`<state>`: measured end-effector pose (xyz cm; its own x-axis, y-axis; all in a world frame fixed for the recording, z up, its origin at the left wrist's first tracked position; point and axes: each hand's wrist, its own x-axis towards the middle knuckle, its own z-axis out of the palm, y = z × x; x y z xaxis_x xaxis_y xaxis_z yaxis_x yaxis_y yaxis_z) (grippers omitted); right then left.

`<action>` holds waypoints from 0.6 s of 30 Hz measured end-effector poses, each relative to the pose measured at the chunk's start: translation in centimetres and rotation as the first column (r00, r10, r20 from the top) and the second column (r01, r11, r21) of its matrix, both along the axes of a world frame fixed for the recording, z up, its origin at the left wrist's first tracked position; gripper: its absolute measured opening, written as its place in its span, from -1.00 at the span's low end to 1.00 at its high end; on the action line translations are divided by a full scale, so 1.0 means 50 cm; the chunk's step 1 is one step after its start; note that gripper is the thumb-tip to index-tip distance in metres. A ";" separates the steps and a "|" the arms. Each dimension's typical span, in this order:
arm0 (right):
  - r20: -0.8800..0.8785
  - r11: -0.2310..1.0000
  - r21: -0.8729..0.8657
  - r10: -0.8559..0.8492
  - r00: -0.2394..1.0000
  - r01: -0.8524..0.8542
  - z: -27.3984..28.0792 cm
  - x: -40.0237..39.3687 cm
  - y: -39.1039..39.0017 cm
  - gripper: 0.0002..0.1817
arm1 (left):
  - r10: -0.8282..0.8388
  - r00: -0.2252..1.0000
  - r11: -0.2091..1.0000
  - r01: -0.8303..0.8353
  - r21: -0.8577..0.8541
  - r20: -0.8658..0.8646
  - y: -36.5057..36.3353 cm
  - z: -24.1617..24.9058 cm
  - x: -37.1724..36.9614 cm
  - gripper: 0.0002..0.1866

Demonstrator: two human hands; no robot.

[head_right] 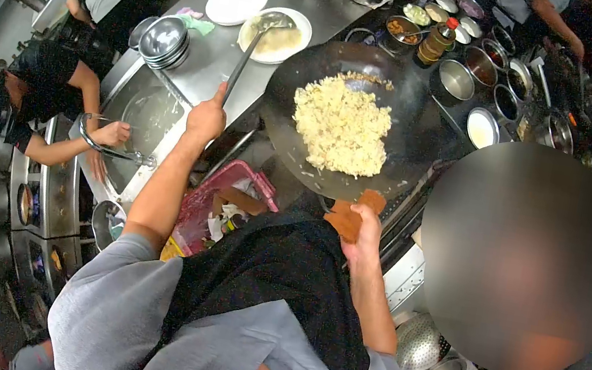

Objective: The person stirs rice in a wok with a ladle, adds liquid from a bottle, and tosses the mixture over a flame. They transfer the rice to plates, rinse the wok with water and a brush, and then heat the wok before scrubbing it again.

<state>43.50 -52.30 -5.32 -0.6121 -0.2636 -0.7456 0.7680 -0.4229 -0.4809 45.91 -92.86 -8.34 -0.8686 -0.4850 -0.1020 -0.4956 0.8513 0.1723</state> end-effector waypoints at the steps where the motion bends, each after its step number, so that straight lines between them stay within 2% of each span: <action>1: -0.009 1.000 0.006 -0.008 1.000 0.008 0.003 0.014 0.003 -0.63 | 0.047 0.999 0.998 -0.047 0.043 -0.005 -0.001 0.001 0.001 -0.26; 3: 0.050 0.996 0.046 -0.082 0.995 0.079 0.005 0.041 0.012 -0.62 | 0.087 0.996 0.993 -0.085 0.086 -0.019 -0.011 0.010 0.008 -0.27; 5: 0.064 0.996 0.028 -0.088 0.994 0.086 -0.002 0.062 0.034 -0.62 | 0.123 0.978 0.979 -0.092 0.180 -0.166 -0.016 0.028 0.040 -0.27; 6: 0.086 0.996 0.005 -0.090 0.992 0.089 -0.004 0.066 0.041 -0.61 | 0.116 0.977 0.980 -0.083 0.179 -0.181 -0.016 0.037 0.061 -0.27; 8: 0.090 0.997 -0.022 -0.069 0.994 0.072 0.020 0.062 0.038 -0.60 | 0.062 0.857 0.932 0.134 0.336 -0.512 -0.005 0.060 0.105 -0.26; 9: 0.113 0.998 -0.046 -0.043 0.993 0.049 0.030 0.061 0.036 -0.59 | 0.042 0.848 0.931 0.159 0.329 -0.529 0.013 0.104 0.124 -0.26; 10: 0.101 0.996 -0.051 -0.067 0.993 0.072 0.032 0.051 0.025 -0.59 | 0.180 0.894 0.779 0.125 0.614 -0.411 0.045 0.173 0.146 -0.25; 11: 0.106 0.987 -0.015 -0.157 0.982 0.159 0.031 0.021 0.006 -0.63 | 0.269 0.932 0.547 0.060 0.835 -0.243 0.075 0.215 0.158 -0.24; 12: 0.114 0.970 0.023 -0.244 0.963 0.243 0.023 -0.005 -0.001 -0.65 | 0.245 0.937 0.545 0.077 0.835 -0.247 0.096 0.222 0.164 -0.24; 14: -0.019 0.987 -0.063 -0.151 0.988 0.150 0.013 -0.026 -0.013 -0.61 | 0.231 0.947 0.344 0.136 0.929 -0.224 0.132 0.238 0.184 -0.25; 15: -0.048 0.980 0.143 -0.129 0.991 0.135 0.009 0.016 -0.008 -0.49 | 0.210 0.952 0.339 0.141 0.930 -0.221 0.148 0.253 0.195 -0.25; 16: -0.125 0.996 0.031 -0.075 0.989 0.079 0.015 0.079 -0.005 -0.42 | 0.205 0.953 0.343 0.145 0.928 -0.224 0.155 0.265 0.219 -0.25; 18: -0.261 0.995 0.039 -0.078 0.962 0.091 -0.017 0.149 0.026 -0.37 | 0.120 0.965 0.338 0.180 0.924 -0.232 0.168 0.277 0.242 -0.27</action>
